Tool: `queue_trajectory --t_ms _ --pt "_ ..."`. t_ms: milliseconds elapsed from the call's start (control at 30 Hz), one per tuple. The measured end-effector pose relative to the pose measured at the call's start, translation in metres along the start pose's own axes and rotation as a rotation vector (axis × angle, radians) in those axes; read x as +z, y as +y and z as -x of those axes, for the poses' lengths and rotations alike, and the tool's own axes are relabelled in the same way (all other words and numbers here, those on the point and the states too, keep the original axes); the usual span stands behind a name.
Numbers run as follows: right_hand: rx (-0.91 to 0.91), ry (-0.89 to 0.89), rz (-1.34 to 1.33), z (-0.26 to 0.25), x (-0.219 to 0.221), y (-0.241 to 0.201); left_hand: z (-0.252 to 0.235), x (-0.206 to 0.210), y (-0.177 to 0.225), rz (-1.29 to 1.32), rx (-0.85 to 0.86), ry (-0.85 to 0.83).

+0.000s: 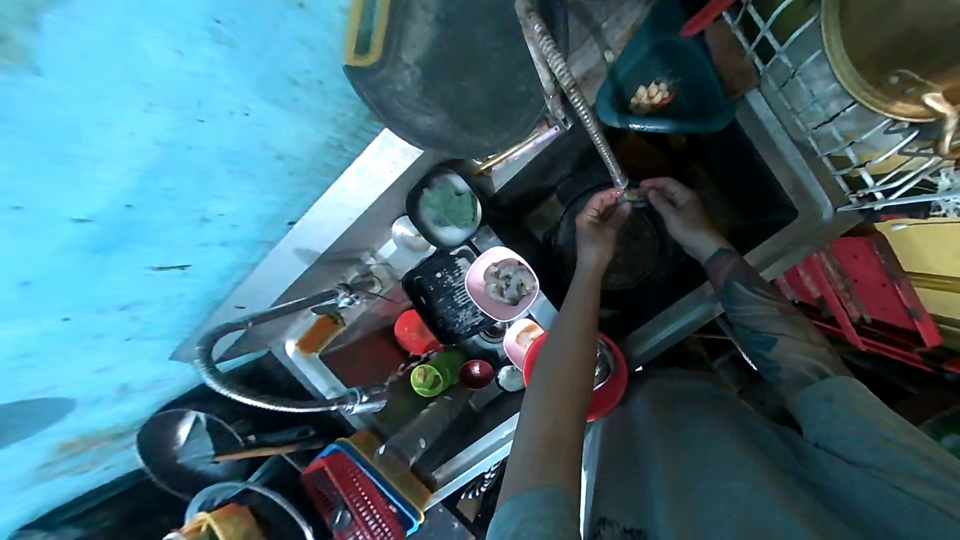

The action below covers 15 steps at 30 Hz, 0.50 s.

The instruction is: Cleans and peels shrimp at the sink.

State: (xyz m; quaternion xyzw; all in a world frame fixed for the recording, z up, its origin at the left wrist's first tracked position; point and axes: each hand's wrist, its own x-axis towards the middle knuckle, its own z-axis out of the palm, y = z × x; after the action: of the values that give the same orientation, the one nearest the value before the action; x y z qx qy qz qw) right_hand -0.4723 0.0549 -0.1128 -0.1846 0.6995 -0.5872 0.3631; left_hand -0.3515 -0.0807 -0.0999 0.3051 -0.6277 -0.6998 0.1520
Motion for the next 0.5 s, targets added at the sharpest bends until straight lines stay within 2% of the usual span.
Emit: queue_trajectory --t_ms 500 --pt "-0.009 -0.006 -0.013 0.005 -0.001 -0.012 0.0 -0.004 -0.006 0.148 -0.017 -0.075"
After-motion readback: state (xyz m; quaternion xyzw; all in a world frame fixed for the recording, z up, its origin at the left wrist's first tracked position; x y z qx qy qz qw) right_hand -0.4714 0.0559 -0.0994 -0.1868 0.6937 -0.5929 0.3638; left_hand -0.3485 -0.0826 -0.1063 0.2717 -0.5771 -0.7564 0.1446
